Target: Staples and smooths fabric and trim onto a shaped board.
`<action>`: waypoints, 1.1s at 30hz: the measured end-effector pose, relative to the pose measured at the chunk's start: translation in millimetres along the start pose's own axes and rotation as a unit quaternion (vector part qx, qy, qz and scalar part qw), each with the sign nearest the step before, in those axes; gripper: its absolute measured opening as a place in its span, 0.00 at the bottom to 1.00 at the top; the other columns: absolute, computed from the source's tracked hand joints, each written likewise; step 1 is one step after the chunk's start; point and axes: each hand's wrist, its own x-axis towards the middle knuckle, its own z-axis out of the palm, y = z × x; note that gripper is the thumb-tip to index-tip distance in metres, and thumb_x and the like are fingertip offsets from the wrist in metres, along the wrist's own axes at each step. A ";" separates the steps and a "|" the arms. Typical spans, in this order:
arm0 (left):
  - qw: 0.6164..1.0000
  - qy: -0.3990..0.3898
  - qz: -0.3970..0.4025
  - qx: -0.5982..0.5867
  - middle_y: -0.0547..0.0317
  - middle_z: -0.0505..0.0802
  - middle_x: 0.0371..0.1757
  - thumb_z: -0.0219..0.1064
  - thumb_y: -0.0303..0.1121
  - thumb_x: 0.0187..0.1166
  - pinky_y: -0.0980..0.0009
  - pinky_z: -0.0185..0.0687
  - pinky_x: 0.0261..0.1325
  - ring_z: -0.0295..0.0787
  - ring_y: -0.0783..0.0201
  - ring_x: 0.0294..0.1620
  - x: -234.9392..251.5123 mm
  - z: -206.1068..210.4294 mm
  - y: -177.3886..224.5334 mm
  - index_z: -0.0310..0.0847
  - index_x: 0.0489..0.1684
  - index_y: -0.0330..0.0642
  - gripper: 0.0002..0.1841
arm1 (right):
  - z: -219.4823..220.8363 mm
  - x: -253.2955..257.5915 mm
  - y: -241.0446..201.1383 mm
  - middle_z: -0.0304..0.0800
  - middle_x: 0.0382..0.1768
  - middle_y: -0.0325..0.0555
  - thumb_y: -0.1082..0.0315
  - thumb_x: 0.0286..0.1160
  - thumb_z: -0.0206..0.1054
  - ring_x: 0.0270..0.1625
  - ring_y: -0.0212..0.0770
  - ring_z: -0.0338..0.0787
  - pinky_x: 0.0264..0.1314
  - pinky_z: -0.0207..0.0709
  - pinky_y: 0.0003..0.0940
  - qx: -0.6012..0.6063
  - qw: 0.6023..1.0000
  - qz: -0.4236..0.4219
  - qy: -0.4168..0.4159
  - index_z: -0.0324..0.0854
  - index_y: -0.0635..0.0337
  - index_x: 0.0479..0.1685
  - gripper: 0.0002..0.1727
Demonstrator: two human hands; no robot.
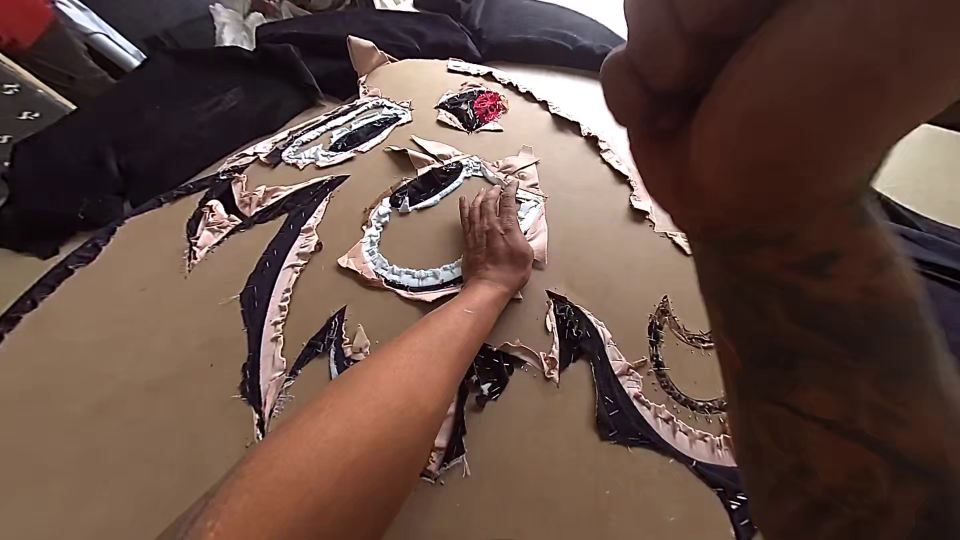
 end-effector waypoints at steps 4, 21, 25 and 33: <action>1.000 -0.011 0.002 -0.019 0.47 0.76 0.85 0.49 0.33 0.82 0.41 0.34 0.96 0.61 0.49 0.91 0.9 0.9 -2.1 0.62 0.91 0.51 0.32 | -53.6 -104.8 103.3 0.65 0.11 0.35 0.56 0.93 0.41 0.11 0.32 0.65 0.14 0.63 0.29 -0.046 0.985 0.165 -0.013 0.66 0.50 0.16 0.27; 0.989 -0.016 -0.038 -0.141 0.49 0.82 0.80 0.45 0.40 0.89 0.47 0.41 0.96 0.70 0.54 0.87 8.1 -10.1 -4.2 0.68 0.86 0.46 0.27 | -48.2 -173.2 -13.4 0.76 0.19 0.24 0.43 0.83 0.59 0.18 0.26 0.74 0.16 0.68 0.27 -0.513 0.814 0.242 -0.125 0.83 0.38 0.29 0.18; 0.934 -0.076 -0.064 -0.343 0.54 0.81 0.82 0.49 0.43 0.91 0.50 0.60 0.90 0.72 0.59 0.85 9.5 -47.0 -25.7 0.68 0.86 0.46 0.26 | -34.8 -244.2 -26.2 0.85 0.29 0.27 0.43 0.82 0.61 0.27 0.26 0.82 0.26 0.80 0.28 -0.499 0.817 0.275 -0.085 0.91 0.43 0.39 0.19; 0.965 -0.137 0.223 -0.028 0.64 0.77 0.86 0.45 0.54 0.92 0.38 0.44 0.94 0.60 0.56 0.93 -104.6 -140.0 -118.8 0.78 0.80 0.56 0.27 | -4.5 -291.2 -29.2 0.92 0.51 0.39 0.46 0.76 0.66 0.58 0.44 0.87 0.58 0.81 0.44 -0.630 0.737 0.157 -0.186 0.93 0.37 0.55 0.17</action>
